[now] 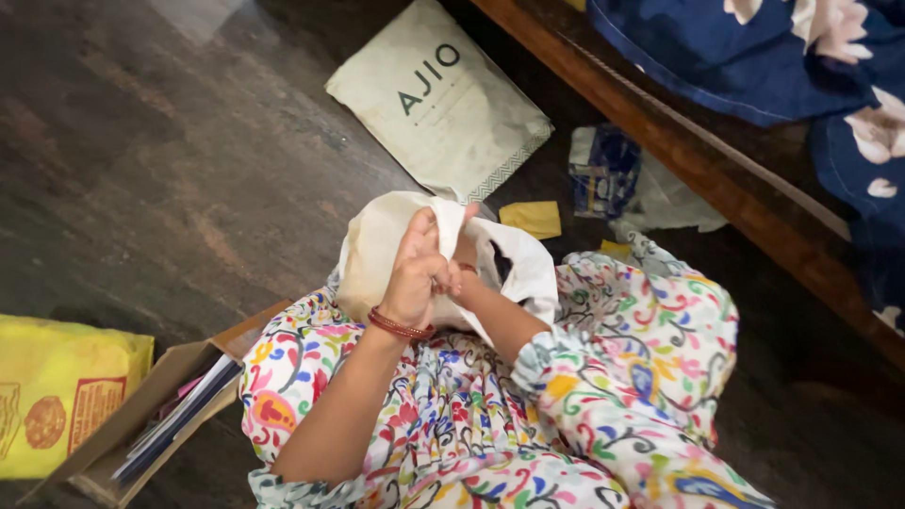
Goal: The person sits on the floor and sorts various items from plastic bags into other bags. They handle a white cloth, a yellow sponge, a green cloth, a yellow packet, and a blue packet, placing them into different bags. The person also folds a white cloth.
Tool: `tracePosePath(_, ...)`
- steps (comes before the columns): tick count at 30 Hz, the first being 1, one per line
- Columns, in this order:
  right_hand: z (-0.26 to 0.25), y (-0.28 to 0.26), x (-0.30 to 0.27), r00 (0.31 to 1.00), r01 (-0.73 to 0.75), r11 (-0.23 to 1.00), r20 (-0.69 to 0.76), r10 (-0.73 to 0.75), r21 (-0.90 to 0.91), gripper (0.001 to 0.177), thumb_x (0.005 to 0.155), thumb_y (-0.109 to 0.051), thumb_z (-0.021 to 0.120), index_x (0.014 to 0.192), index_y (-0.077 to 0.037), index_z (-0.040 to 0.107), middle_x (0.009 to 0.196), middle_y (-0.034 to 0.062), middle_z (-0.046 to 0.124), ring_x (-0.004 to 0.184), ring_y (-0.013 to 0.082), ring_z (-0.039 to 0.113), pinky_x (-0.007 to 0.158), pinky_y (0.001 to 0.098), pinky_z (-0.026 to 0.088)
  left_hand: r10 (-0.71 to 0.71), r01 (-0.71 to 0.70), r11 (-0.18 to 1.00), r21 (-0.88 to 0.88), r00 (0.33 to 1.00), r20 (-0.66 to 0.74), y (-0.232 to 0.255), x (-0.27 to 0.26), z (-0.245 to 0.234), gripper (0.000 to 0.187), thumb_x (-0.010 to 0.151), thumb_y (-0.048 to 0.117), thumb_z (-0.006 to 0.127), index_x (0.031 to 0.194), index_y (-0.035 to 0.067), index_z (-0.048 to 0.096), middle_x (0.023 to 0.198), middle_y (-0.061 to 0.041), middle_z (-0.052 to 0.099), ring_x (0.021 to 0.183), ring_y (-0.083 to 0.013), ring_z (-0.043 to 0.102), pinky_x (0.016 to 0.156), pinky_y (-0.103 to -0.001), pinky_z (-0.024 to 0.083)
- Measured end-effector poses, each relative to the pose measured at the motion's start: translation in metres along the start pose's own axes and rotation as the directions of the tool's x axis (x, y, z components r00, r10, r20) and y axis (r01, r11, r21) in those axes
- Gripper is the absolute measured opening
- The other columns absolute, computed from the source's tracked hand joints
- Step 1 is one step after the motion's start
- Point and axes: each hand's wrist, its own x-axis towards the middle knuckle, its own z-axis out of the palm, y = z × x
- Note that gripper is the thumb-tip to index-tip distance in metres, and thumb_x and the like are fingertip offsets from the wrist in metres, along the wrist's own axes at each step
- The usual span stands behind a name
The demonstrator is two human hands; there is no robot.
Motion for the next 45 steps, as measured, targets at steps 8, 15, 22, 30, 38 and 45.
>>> tracePosePath(8, -0.003, 0.0, -0.023, 0.994, -0.102, 0.899, 0.015, 0.105, 0.427, 0.026, 0.11, -0.014, 0.049, 0.106, 0.008, 0.064, 0.095, 0.0316, 0.047, 0.082, 0.0342, 0.052, 0.075, 0.0502, 0.049, -0.03, 0.04, 0.999, 0.016, 0.921, -0.388, 0.014, 0.023, -0.012, 0.046, 0.068, -0.002, 0.045, 0.113, 0.004, 0.051, 0.129, -0.015, 0.068, 0.047, -0.0148, 0.054, 0.041, -0.026, 0.038)
tracePosePath(15, -0.025, -0.04, -0.017, 0.942, 0.203, 0.979, 0.27, -0.2, 0.019, 0.044, 0.091, -0.019, 0.063, 0.131, -0.002, 0.059, 0.127, 0.0156, 0.06, 0.12, 0.0282, 0.056, 0.103, 0.0492, 0.043, 0.066, -0.041, 0.996, 0.075, 0.924, -0.377, 0.039, 0.033, 0.001, 0.04, 0.072, 0.003, 0.045, 0.111, 0.001, 0.054, 0.129, -0.017, 0.07, 0.045, -0.0168, 0.054, 0.04, -0.028, 0.038)
tracePosePath(22, -0.198, -0.01, -0.048, 0.954, 0.061, 0.042, -0.046, -0.295, 0.997, 0.039, 0.084, -0.021, 0.07, 0.117, 0.0, 0.072, 0.121, 0.0175, 0.072, 0.118, 0.0338, 0.069, 0.11, 0.0478, 0.053, 0.244, -0.175, 0.967, 0.183, 0.838, -0.489, 0.054, 0.042, -0.004, 0.038, 0.075, 0.003, 0.049, 0.113, 0.001, 0.05, 0.141, -0.02, 0.063, 0.048, -0.0189, 0.056, 0.043, -0.028, 0.038)
tracePosePath(30, -0.245, 0.127, -0.027, 0.772, -0.209, 0.968, -0.584, 0.25, 0.137, 0.058, 0.081, -0.027, 0.08, 0.136, -0.015, 0.061, 0.131, 0.0145, 0.068, 0.121, 0.0323, 0.063, 0.106, 0.0476, 0.051, 0.311, -0.32, 0.942, 0.101, 0.717, -0.624, 0.06, 0.069, -0.005, 0.041, 0.076, 0.003, 0.051, 0.118, 0.002, 0.048, 0.14, -0.021, 0.06, 0.051, -0.0196, 0.058, 0.045, -0.029, 0.041)
tracePosePath(38, -0.18, 0.122, -0.005, 0.922, -0.343, 0.373, -0.234, 0.308, -0.862, 0.126, 0.058, -0.041, 0.094, 0.156, -0.033, 0.017, 0.162, 0.0199, 0.025, 0.15, 0.0378, 0.025, 0.115, 0.0681, 0.016, 0.29, -0.235, 0.957, 0.17, 0.745, -0.6, 0.051, 0.097, -0.001, 0.042, 0.077, -0.001, 0.052, 0.118, 0.0, 0.043, 0.143, -0.018, 0.056, 0.049, -0.02, 0.059, 0.042, -0.029, 0.041)
tracePosePath(45, -0.165, 0.133, 0.015, 0.921, -0.288, 0.417, -0.13, 0.369, -0.862, 0.088, 0.086, -0.031, 0.073, 0.161, -0.033, 0.027, 0.145, 0.0236, 0.05, 0.134, 0.0405, 0.05, 0.109, 0.0636, 0.036, 0.292, -0.188, 0.953, 0.236, 0.773, -0.564, 0.061, 0.085, -0.017, 0.037, 0.076, -0.002, 0.05, 0.112, -0.001, 0.042, 0.146, -0.024, 0.057, 0.049, -0.0176, 0.058, 0.04, -0.026, 0.039)
